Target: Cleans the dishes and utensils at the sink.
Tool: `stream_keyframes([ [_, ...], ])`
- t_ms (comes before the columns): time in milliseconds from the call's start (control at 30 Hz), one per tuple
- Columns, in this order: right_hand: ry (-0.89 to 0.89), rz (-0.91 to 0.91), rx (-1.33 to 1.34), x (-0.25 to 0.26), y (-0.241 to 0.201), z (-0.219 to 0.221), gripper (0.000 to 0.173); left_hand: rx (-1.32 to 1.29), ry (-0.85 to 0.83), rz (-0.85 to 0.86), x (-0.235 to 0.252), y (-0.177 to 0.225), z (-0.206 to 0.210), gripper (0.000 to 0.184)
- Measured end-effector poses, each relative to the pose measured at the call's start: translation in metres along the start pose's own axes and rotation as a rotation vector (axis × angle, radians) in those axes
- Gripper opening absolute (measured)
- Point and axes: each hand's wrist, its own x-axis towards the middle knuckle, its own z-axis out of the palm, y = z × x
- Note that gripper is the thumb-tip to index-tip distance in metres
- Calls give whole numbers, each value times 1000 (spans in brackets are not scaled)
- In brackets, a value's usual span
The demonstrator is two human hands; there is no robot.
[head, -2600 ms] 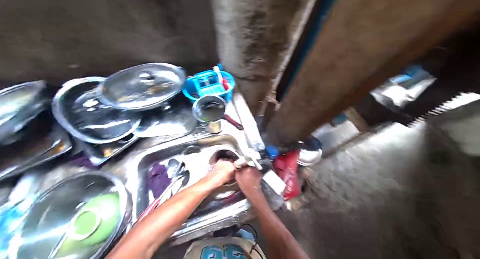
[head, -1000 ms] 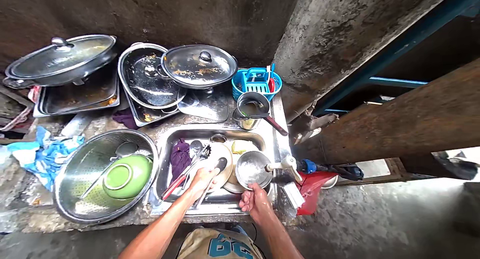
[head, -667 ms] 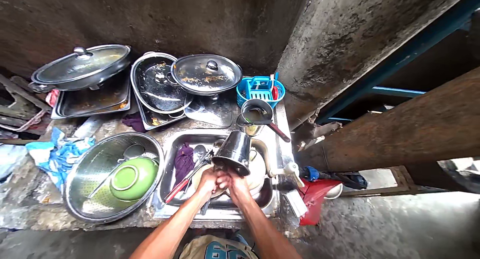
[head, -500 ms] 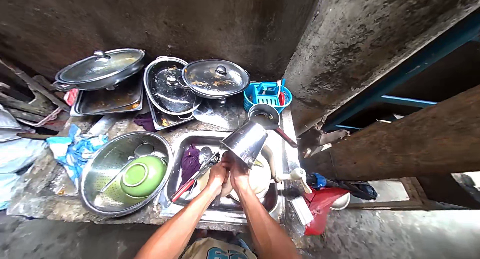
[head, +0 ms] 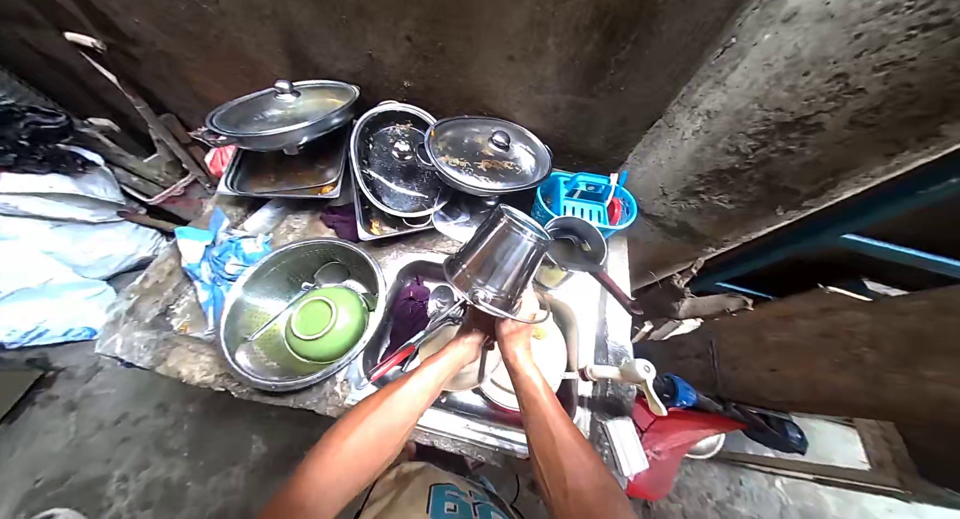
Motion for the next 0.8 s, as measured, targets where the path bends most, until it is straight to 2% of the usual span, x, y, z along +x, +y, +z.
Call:
stream_keyframes([
  [100, 38, -45, -8, 1, 0, -15, 39, 366, -93, 23, 22, 14, -28, 37],
  [200, 86, -18, 111, -1, 8, -25, 31, 574, -87, -33, 40, 20, -67, 31],
  [300, 61, 99, 260, -13, 24, -32, 34, 721, -52, -127, 45, 16, -91, 35],
  [367, 11, 227, 307, -25, 30, -38, 29, 840, -5, -38, 42, 9, -103, 41],
  [467, -64, 400, 253, -45, 32, -52, 26, 831, 10, 174, 0, 23, -110, 40],
  [533, -67, 439, 209, -59, 37, -60, 24, 853, 82, 293, -40, 53, -116, 39],
  [600, -56, 440, 173, -69, 41, -65, 23, 989, 208, 336, -64, 90, -138, 43],
  [633, -59, 443, 170, -72, 42, -66, 23, 1067, 259, 318, -66, 107, -158, 45],
  [700, -67, 458, 159, -75, 40, -67, 23, 1223, 322, 176, -52, 128, -210, 46],
  [800, -109, 483, 150, -77, 33, -68, 22, 1493, 356, -133, -17, 127, -279, 48],
])
